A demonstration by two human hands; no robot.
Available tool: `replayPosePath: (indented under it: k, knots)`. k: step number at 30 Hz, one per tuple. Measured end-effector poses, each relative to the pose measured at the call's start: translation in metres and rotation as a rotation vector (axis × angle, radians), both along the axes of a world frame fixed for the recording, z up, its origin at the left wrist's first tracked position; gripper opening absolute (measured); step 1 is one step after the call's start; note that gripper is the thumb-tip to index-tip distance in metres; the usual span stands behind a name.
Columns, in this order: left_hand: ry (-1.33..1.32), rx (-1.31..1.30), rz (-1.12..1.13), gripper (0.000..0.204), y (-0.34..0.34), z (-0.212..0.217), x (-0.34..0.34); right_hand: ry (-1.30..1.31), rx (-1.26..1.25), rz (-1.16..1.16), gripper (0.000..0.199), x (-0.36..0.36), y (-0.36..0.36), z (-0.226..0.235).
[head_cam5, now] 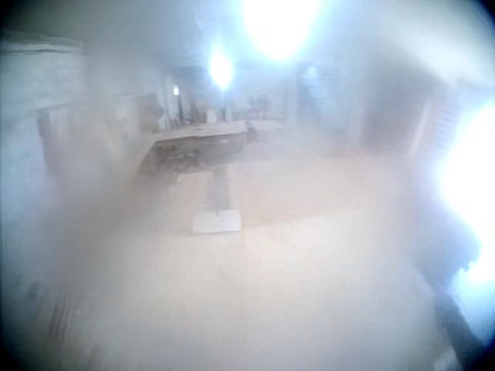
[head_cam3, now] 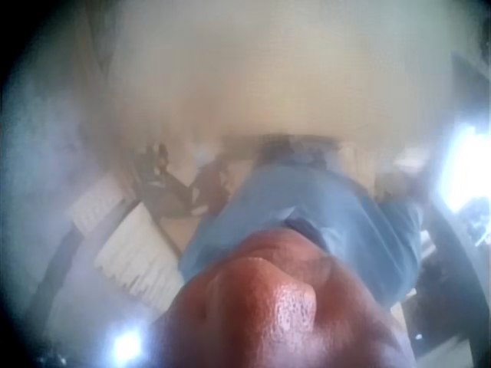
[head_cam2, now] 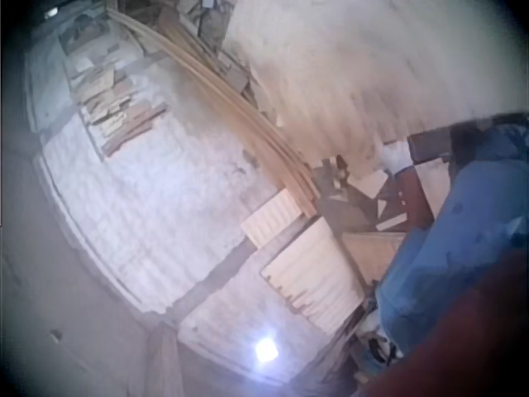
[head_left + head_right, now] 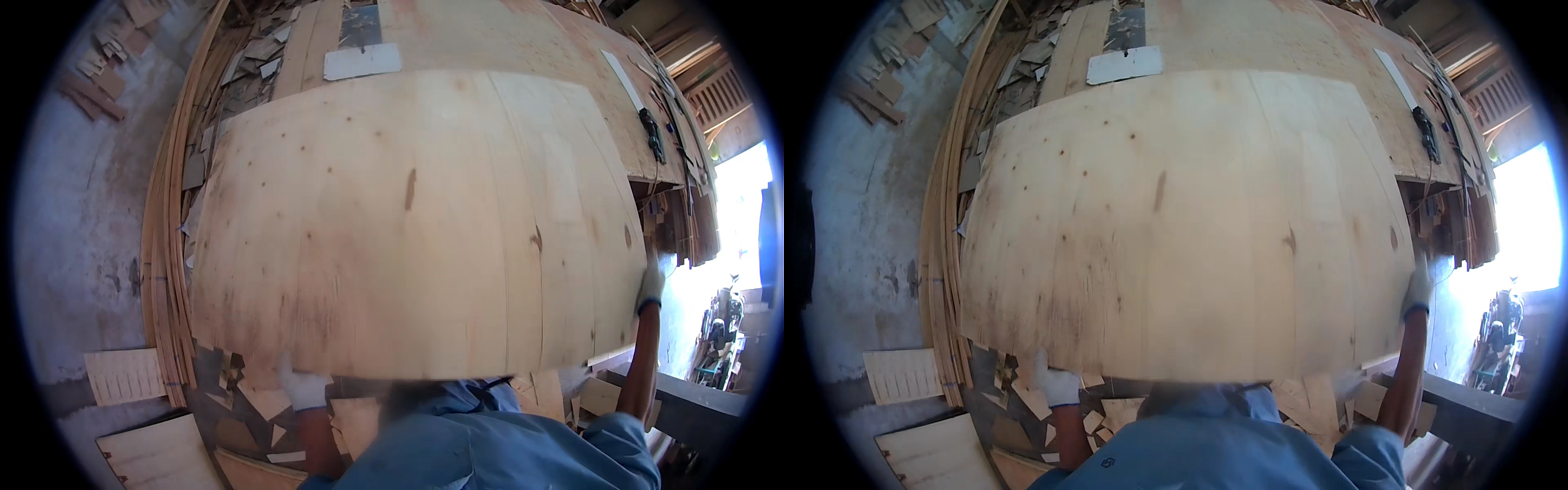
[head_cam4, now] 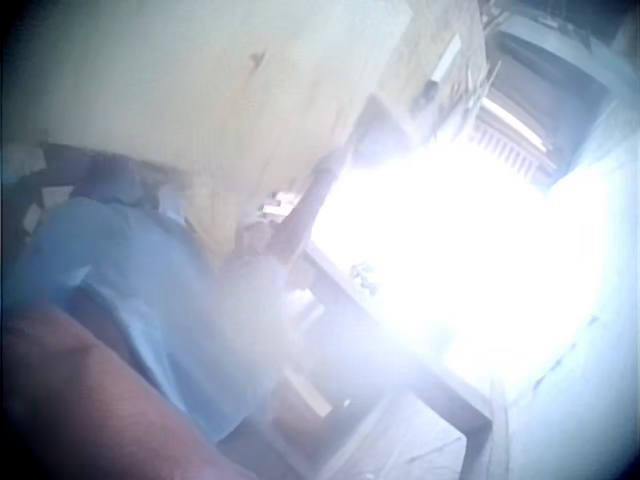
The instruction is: The person uses a nail gun to fasten a thin wooden strip along the edge of a large plywood panel. They then lift and reposition the panel on the workbench, aligning it with other pieces before continuing to secure it.
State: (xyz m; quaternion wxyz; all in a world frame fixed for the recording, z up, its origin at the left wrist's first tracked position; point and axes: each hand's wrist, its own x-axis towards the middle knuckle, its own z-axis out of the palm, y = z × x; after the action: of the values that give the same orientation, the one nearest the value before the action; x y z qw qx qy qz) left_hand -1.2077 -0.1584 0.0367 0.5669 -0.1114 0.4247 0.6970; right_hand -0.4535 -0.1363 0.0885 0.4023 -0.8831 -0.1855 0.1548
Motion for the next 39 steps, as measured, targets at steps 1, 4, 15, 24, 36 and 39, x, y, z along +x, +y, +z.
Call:
replayPosePath:
  k: [1, 4, 15, 24, 36, 39]
  knots:
    - [-0.076, -0.004, 0.026, 0.047, 0.006, -0.015, 0.0, -0.067, 0.056, 0.096, 0.051, 0.015, 0.028, -0.004]
    - [-0.147, 0.169, -0.022, 0.044, 0.027, -0.054, 0.01, -0.353, 0.093, 0.39, 0.049, 0.027, 0.074, -0.05]
    - [-0.207, 0.034, -0.066, 0.05, 0.039, -0.102, 0.022, 0.339, 0.061, 0.019, 0.044, -0.183, -0.039, -0.149]
    - [-0.027, -0.051, -0.075, 0.052, 0.049, -0.111, 0.021, 1.353, 0.52, 0.028, 0.055, -0.25, 0.017, -0.165]
    - [0.085, 0.078, -0.29, 0.045, 0.037, 0.044, 0.01, 1.15, 0.638, 0.053, 0.047, -0.224, 0.011, -0.035]
    - [0.297, 0.106, -0.323, 0.043, 0.041, 0.083, -0.016, 1.024, 0.765, 0.054, 0.047, -0.236, 0.027, 0.025]
